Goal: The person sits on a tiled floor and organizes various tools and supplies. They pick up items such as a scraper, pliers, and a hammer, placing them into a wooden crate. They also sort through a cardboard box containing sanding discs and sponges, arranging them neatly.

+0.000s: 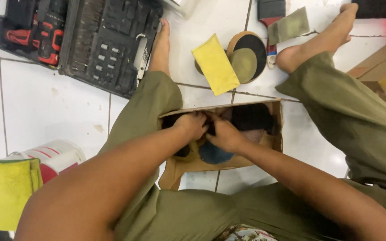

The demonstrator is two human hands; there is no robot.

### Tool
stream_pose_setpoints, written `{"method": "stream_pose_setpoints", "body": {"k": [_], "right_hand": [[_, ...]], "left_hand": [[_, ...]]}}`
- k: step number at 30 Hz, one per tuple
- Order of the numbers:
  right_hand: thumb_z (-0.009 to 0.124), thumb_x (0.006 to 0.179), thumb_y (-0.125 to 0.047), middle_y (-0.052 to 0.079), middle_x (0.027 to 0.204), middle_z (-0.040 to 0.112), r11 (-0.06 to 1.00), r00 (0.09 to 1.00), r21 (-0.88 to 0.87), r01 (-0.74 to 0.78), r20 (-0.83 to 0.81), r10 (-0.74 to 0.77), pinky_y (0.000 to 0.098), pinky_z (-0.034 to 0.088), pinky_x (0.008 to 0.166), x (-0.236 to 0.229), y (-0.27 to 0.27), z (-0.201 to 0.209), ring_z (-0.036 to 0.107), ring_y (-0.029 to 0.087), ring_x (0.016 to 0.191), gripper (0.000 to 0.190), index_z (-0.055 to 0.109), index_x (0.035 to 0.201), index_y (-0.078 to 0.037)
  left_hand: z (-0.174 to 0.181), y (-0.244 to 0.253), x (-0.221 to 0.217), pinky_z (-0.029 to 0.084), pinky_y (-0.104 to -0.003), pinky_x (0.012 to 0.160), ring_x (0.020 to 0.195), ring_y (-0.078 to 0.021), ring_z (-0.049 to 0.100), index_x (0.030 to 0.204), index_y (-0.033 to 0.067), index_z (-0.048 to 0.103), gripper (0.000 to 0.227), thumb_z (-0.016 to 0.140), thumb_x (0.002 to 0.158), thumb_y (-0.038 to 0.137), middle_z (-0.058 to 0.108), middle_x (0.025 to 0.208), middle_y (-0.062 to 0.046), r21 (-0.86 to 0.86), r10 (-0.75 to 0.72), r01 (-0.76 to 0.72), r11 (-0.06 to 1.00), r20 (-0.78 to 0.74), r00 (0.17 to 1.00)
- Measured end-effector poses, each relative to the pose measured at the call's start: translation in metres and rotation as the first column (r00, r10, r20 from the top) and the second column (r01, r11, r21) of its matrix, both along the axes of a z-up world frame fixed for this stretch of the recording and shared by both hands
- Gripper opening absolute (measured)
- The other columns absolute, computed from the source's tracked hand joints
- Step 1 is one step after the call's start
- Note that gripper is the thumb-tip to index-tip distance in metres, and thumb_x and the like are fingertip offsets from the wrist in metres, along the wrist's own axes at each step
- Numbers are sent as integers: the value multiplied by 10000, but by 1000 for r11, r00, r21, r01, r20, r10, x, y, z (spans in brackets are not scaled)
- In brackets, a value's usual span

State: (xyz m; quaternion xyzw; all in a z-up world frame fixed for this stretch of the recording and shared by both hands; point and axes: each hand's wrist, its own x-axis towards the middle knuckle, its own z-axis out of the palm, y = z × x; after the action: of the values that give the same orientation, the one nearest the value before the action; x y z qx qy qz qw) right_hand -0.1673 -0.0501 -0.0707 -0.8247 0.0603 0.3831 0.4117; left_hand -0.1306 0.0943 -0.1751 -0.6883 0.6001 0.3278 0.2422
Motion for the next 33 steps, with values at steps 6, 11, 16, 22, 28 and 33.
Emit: {"method": "stream_pose_setpoints", "body": {"k": [6,11,16,22,28,33], "right_hand": [[698,808,-192,205,1203,678,987,994,113,113,-5,-113,476,532,961,-5,-10,13,632,364,1169,559,567,1321,-12],[699,768,-134,234,1143,676,936,945,270,228,170,-279,507,536,902,32,-78,110,641,407,1108,588,574,1333,-27],[714,831,-126,278,1069,658,871,818,335,359,337,-467,477,527,871,105,-136,128,649,362,1012,507,588,1278,76],[669,926,-306,-13,1058,704,852,797,251,461,305,-521,283,504,812,180,-173,36,621,117,905,304,653,1180,-140],[508,987,-161,87,1140,727,913,834,6,407,406,-374,365,500,868,176,-190,-9,667,251,1037,328,675,1268,-147],[419,1022,-133,48,1064,706,932,839,17,363,430,-334,339,471,820,154,-201,44,627,197,971,346,649,1279,-111]], "left_hand": [[124,-20,34,556,-402,808,903,-273,686,1274,63,519,693,742,626,167,684,1013,-89,-64,-55,42,997,-223,973],[240,-64,89,500,-458,894,1010,-360,640,1350,20,427,917,891,595,255,634,1144,-193,-283,-8,-54,958,-214,977],[265,-122,179,462,-514,979,1123,-454,585,1456,-46,352,993,887,652,185,594,1207,-278,-291,285,-468,835,-499,818],[213,-178,252,507,-471,845,1165,-333,545,1450,173,464,929,846,624,359,457,1393,-102,-23,655,-715,699,-382,652],[142,-170,233,483,-426,939,1198,-288,545,1432,171,464,768,749,722,241,513,1336,-84,-188,620,-828,529,-580,528],[166,-154,226,407,-557,1036,1482,-381,271,1566,269,116,1123,905,799,495,176,1643,-139,-433,605,-787,439,-506,615]]}}
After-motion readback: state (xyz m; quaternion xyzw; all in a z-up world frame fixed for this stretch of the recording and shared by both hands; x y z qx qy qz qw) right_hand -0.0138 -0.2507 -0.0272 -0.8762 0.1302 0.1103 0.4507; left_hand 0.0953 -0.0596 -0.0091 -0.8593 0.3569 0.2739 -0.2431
